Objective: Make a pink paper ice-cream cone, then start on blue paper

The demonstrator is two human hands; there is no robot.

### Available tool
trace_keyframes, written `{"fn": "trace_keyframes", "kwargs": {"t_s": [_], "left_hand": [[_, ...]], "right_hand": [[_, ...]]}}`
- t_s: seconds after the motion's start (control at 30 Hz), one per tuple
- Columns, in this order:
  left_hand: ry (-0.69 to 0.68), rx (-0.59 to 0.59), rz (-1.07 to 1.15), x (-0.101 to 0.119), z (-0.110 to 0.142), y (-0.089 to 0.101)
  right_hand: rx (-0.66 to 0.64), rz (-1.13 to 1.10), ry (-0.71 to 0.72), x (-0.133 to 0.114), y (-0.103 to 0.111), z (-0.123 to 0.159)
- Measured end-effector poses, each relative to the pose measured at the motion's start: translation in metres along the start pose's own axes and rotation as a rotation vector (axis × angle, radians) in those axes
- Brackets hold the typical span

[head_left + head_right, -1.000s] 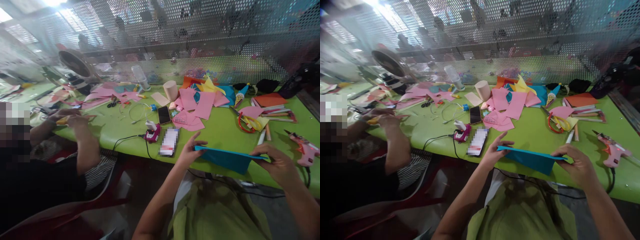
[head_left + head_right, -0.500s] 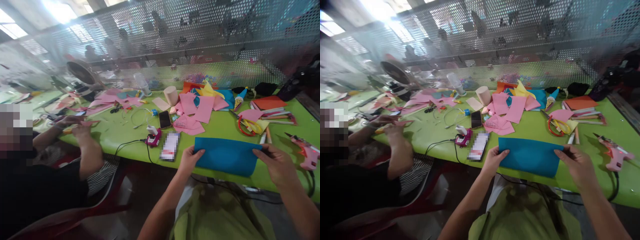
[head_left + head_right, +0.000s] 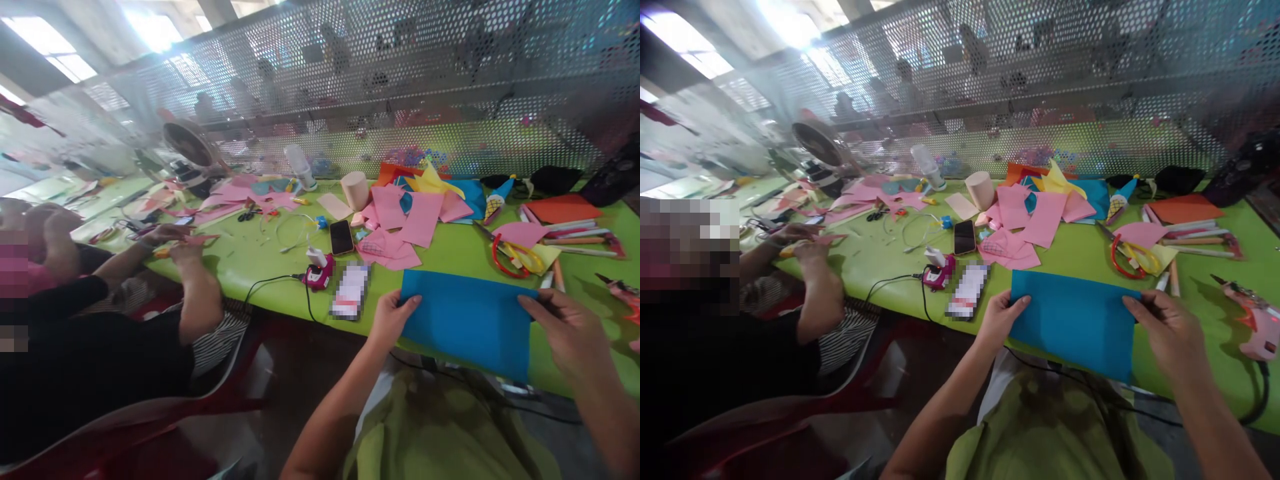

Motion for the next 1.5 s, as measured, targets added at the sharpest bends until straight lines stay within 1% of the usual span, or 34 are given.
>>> {"fn": "trace_keyframes", "kwargs": {"t_s": [0.07,0.13,0.2,0.23,0.27,0.3,0.33,0.37,0.43,0.47,0.5,0.57,0.63,0.7,0.77,0.8,0.83,0.87,0.93,1.0,1.03,1.07,1.1,1.17,1.23,1.3,1.4,1.5], "left_hand": [[-0.045,0.058,-0.114,0.001,-0.002,0.003],[-0.139,0.184,-0.266,0.005,-0.002,0.008],[-0.290,0.358,-0.445,0.010,0.003,0.010],[-0.373,0.430,-0.541,0.012,0.006,0.010],[-0.451,0.465,-0.642,0.012,0.009,0.008],[-0.518,0.451,-0.748,0.012,0.011,0.004],[-0.568,0.387,-0.855,0.011,0.012,-0.001],[-0.602,0.285,-0.957,0.008,0.013,-0.006],[-0.624,0.058,-1.144,0.001,0.013,-0.016],[-0.618,-0.018,-1.219,-0.003,0.013,-0.019],[-0.607,-0.063,-1.279,-0.006,0.012,-0.021],[-0.586,-0.086,-1.351,-0.009,0.011,-0.023],[-0.580,-0.073,-1.382,-0.011,0.011,-0.023],[-0.577,-0.064,-1.404,-0.012,0.011,-0.024],[-0.572,-0.062,-1.417,-0.013,0.011,-0.025],[-0.569,-0.064,-1.421,-0.013,0.011,-0.025],[-0.568,-0.064,-1.424,-0.013,0.011,-0.025],[-0.567,-0.063,-1.427,-0.013,0.011,-0.025],[-0.570,-0.064,-1.437,-0.012,0.011,-0.025],[-0.578,-0.070,-1.454,-0.012,0.012,-0.025],[-0.584,-0.072,-1.464,-0.012,0.012,-0.025],[-0.589,-0.070,-1.473,-0.011,0.012,-0.025],[-0.594,-0.063,-1.482,-0.011,0.013,-0.025],[-0.609,-0.046,-1.504,-0.011,0.013,-0.025],[-0.627,-0.030,-1.526,-0.011,0.013,-0.026],[-0.646,-0.013,-1.544,-0.012,0.012,-0.025],[-0.690,0.012,-1.553,-0.014,0.010,-0.024],[-0.725,0.033,-1.559,-0.016,0.008,-0.023]], "right_hand": [[-0.021,0.032,0.004,-0.002,-0.005,-0.009],[-0.061,0.094,0.054,-0.003,-0.011,-0.021],[-0.126,0.165,0.134,-0.003,-0.019,-0.034],[-0.147,0.192,0.150,-0.003,-0.023,-0.040],[-0.171,0.215,0.159,-0.002,-0.027,-0.046],[-0.197,0.238,0.165,-0.001,-0.030,-0.051],[-0.215,0.258,0.171,0.000,-0.033,-0.055],[-0.240,0.274,0.179,0.002,-0.037,-0.059],[-0.271,0.308,0.196,0.005,-0.043,-0.066],[-0.282,0.331,0.207,0.007,-0.046,-0.069],[-0.292,0.359,0.222,0.009,-0.048,-0.071],[-0.314,0.431,0.253,0.013,-0.053,-0.075],[-0.327,0.498,0.273,0.015,-0.054,-0.077],[-0.304,0.558,0.299,0.010,-0.050,-0.074],[-0.243,0.624,0.372,-0.003,-0.044,-0.064],[-0.212,0.653,0.430,-0.013,-0.042,-0.054],[-0.206,0.655,0.485,-0.024,-0.041,-0.041],[-0.235,0.624,0.523,-0.035,-0.043,-0.025],[-0.366,0.512,0.585,-0.052,-0.053,0.014],[-0.568,0.400,0.641,-0.060,-0.071,0.056],[-0.651,0.370,0.678,-0.060,-0.080,0.075],[-0.704,0.373,0.709,-0.057,-0.087,0.090],[-0.713,0.406,0.724,-0.053,-0.091,0.101],[-0.690,0.510,0.724,-0.041,-0.092,0.112],[-0.648,0.608,0.715,-0.028,-0.083,0.113],[-0.611,0.682,0.699,-0.019,-0.068,0.110],[-0.554,0.773,0.636,-0.008,-0.042,0.105],[-0.486,0.833,0.583,0.001,-0.023,0.105]]}}
Point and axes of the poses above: each hand's wrist, its own z-axis away from the middle knuckle, its own y-axis out of the back of the hand, x = y × z, the point moved 3 cm from there along -z, towards the middle knuckle, and after that the axes turned 14 degrees about y, right-handed, at the moved point
